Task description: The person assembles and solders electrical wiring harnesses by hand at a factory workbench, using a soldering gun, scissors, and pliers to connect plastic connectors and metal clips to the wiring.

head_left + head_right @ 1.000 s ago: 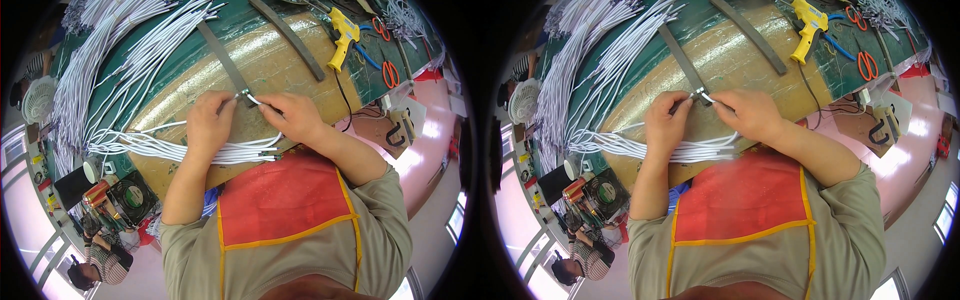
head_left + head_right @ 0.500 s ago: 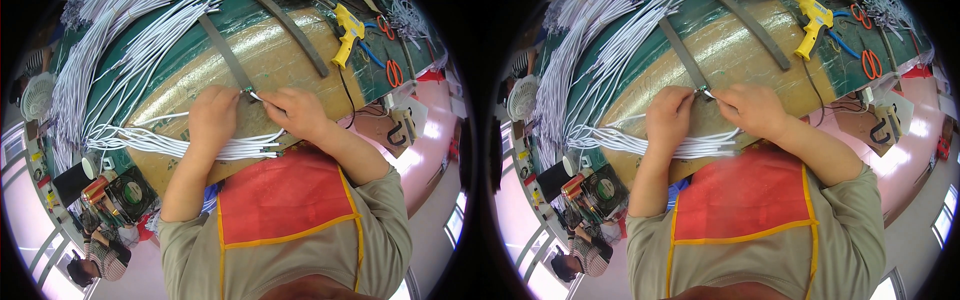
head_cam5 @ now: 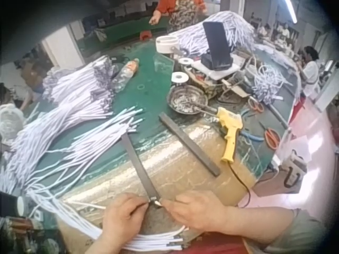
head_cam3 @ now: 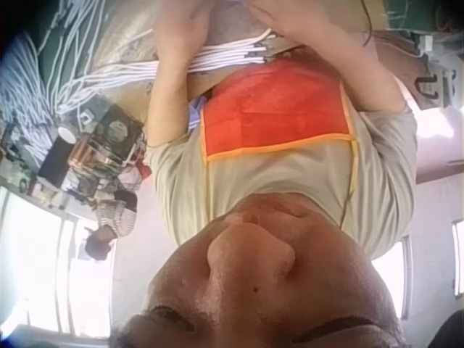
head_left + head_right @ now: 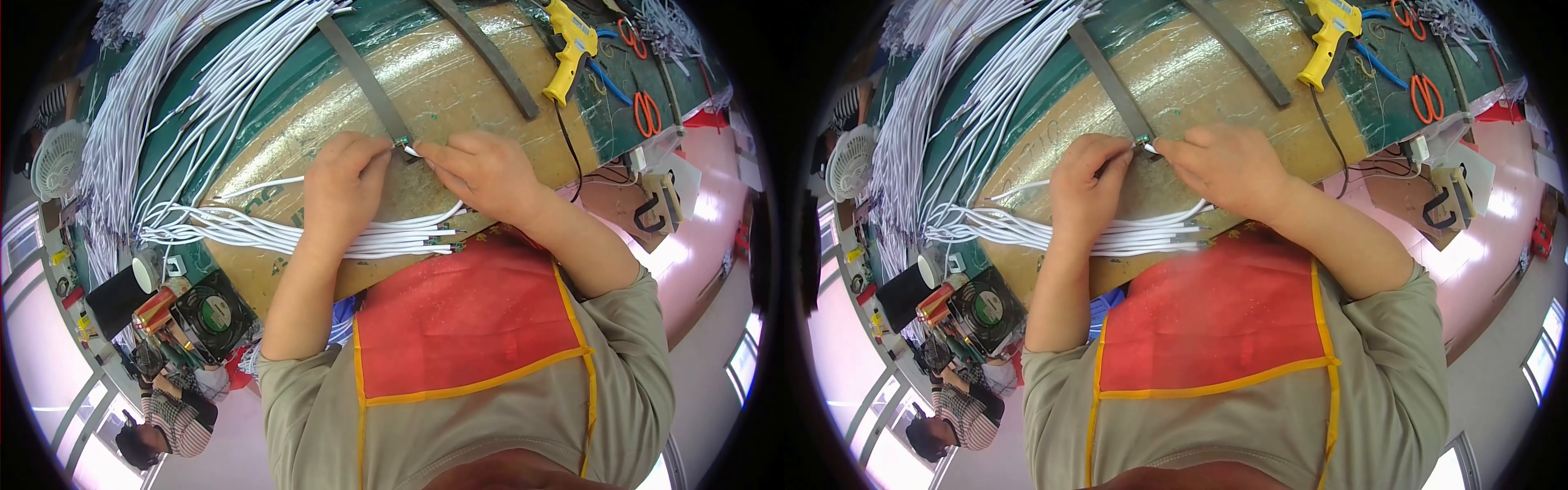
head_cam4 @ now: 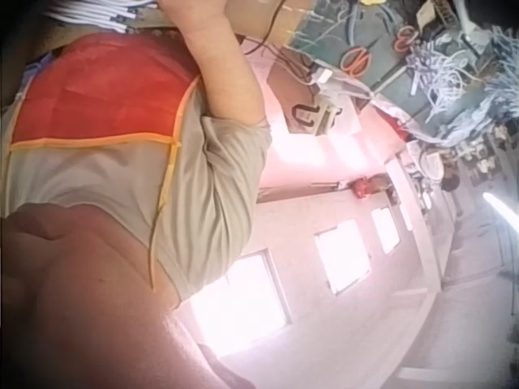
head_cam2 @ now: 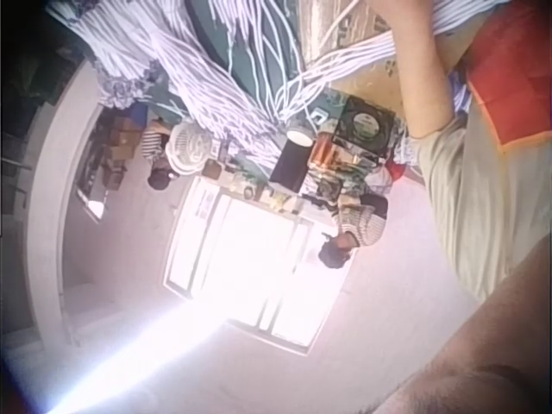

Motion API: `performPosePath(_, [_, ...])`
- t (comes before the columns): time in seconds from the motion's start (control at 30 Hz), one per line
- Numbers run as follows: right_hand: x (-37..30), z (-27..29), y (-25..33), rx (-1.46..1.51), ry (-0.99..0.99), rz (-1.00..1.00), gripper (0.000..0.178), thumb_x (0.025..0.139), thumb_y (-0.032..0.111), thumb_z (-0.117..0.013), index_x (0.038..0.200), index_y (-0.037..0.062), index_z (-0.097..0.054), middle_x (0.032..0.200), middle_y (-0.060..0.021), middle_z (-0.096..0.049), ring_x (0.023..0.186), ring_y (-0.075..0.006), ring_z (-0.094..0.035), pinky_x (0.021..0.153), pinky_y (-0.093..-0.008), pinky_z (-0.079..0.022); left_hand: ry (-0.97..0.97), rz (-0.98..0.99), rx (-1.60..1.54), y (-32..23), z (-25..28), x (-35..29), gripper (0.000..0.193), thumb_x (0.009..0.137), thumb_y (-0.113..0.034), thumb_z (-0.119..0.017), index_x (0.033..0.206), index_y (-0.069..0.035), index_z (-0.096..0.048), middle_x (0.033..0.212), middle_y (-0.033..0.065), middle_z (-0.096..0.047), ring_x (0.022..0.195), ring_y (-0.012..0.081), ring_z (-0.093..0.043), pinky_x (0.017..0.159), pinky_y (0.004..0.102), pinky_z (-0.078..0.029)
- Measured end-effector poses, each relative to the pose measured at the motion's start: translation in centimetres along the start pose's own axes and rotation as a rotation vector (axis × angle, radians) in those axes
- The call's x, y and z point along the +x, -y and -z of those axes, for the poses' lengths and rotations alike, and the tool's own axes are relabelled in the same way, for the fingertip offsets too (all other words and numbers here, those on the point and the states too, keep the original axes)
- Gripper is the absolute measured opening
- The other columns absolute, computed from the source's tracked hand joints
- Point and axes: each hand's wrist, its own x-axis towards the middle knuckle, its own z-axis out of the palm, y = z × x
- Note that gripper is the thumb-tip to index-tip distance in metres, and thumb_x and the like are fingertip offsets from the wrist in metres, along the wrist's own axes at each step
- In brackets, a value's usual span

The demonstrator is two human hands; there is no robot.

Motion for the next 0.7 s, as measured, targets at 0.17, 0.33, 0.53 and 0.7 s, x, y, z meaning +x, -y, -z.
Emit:
performPosePath(0.17, [-0.2, -0.1, 0.0, 0.009, -0.030, 0.029, 0.035, 0.081, 0.014, -0.067, 0.115, 0.0169, -0.067, 0.075, -0.0040, -0.052, 0.069, -0.0241, -0.059, 0.056, -0.0375, -0.048, -0.011, -0.039, -0.006, 0.0, -0.1, 0.0, 0.010, 0.079, -0.005, -0.069, 0.088, -0.007, -0.070, 0.083, 0.0106, -0.064, 0.078, 0.0317, -0.063, 0.068, 0.0400, -0.051])
performPosePath(0.33, [-0.3, -0.1, 0.1, 0.012, -0.043, 0.047, 0.039, 0.078, 0.009, -0.067, 0.117, 0.0162, -0.068, 0.073, -0.0040, -0.049, 0.066, -0.0232, -0.056, 0.055, -0.0366, -0.046, -0.027, -0.157, 0.085, -0.2, 0.1, 0.2, 0.011, 0.077, -0.005, -0.069, 0.087, -0.007, -0.070, 0.079, 0.0101, -0.063, 0.073, 0.0319, -0.062, 0.065, 0.0412, -0.049])
performPosePath(0.53, [0.0, -0.1, -0.5, -0.015, -0.050, 0.064, 0.039, 0.079, 0.010, -0.067, 0.117, 0.0175, -0.068, 0.072, -0.0041, -0.048, 0.066, -0.0232, -0.056, 0.055, -0.0364, -0.046, 0.040, -0.082, 0.081, -0.6, 0.5, 1.3, 0.007, 0.078, -0.009, -0.070, 0.085, -0.006, -0.070, 0.080, 0.0109, -0.063, 0.074, 0.0316, -0.062, 0.066, 0.0400, -0.049])
performPosePath(0.7, [0.4, 0.3, -0.2, -0.025, 0.003, 0.043, 0.038, 0.079, 0.012, -0.067, 0.117, 0.0171, -0.068, 0.071, -0.0051, -0.049, 0.065, -0.0246, -0.056, 0.054, -0.0384, -0.045, 0.092, 0.040, 0.069, -1.3, 1.5, 2.0, 0.009, 0.080, -0.014, -0.067, 0.080, -0.006, -0.070, 0.080, 0.0122, -0.064, 0.078, 0.0337, -0.063, 0.070, 0.0432, -0.050])
